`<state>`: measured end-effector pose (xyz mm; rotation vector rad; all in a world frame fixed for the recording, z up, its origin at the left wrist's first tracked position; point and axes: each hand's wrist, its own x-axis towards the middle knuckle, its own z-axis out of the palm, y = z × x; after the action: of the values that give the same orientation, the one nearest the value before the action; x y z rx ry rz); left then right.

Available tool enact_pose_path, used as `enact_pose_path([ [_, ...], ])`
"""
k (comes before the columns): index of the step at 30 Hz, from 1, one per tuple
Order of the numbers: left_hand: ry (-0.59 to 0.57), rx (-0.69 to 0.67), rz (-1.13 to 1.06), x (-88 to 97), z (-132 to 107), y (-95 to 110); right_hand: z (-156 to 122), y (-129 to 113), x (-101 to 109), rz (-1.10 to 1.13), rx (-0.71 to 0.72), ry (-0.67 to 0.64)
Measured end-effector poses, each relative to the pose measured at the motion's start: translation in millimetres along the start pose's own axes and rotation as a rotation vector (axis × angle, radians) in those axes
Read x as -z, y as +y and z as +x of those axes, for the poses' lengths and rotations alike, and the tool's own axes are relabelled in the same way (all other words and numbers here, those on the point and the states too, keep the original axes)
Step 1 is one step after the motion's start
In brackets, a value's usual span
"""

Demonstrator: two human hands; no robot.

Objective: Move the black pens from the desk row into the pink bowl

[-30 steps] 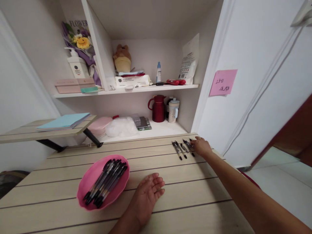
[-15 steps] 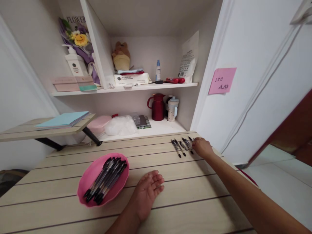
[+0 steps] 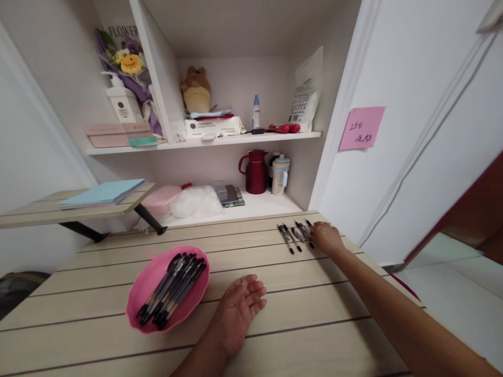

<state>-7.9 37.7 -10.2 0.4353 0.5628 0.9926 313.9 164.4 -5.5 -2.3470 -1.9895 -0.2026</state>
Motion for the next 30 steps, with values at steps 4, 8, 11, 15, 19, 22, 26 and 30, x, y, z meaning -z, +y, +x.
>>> enact_pose_path([
  [4, 0.000, -0.001, 0.003, 1.0, 0.3, -0.3, -0.2, 2.9, -1.6, 0.004, 0.000, 0.004],
  [8, -0.016, 0.001, 0.003, 1.9, 0.8, -0.2, -2.7, 6.0, -1.0, 0.009, 0.002, 0.006],
  [11, -0.022, 0.000, 0.007, 1.7, 0.7, 0.0, -4.1, 5.8, 0.1, 0.018, 0.000, 0.006],
  [15, -0.008, 0.002, 0.014, 0.5, 0.2, 0.3, -3.1, 2.4, 0.6, 0.029, -0.014, 0.004],
  [19, -0.006, 0.002, 0.013, -0.3, 0.0, 0.4, -1.4, -0.1, -0.1, 0.034, -0.016, 0.002],
  [22, 0.000, 0.003, 0.009, -0.1, 0.2, 0.4, -1.5, -0.2, -1.5, 0.032, -0.018, 0.002],
  [26, -0.009, 0.003, 0.006, 0.6, 0.4, 0.4, -2.2, 0.5, -3.5, 0.032, -0.022, 0.007],
  [30, -0.009, 0.004, 0.006, 0.0, -0.1, 0.5, -2.3, 0.4, -4.5, 0.032, -0.022, 0.017],
])
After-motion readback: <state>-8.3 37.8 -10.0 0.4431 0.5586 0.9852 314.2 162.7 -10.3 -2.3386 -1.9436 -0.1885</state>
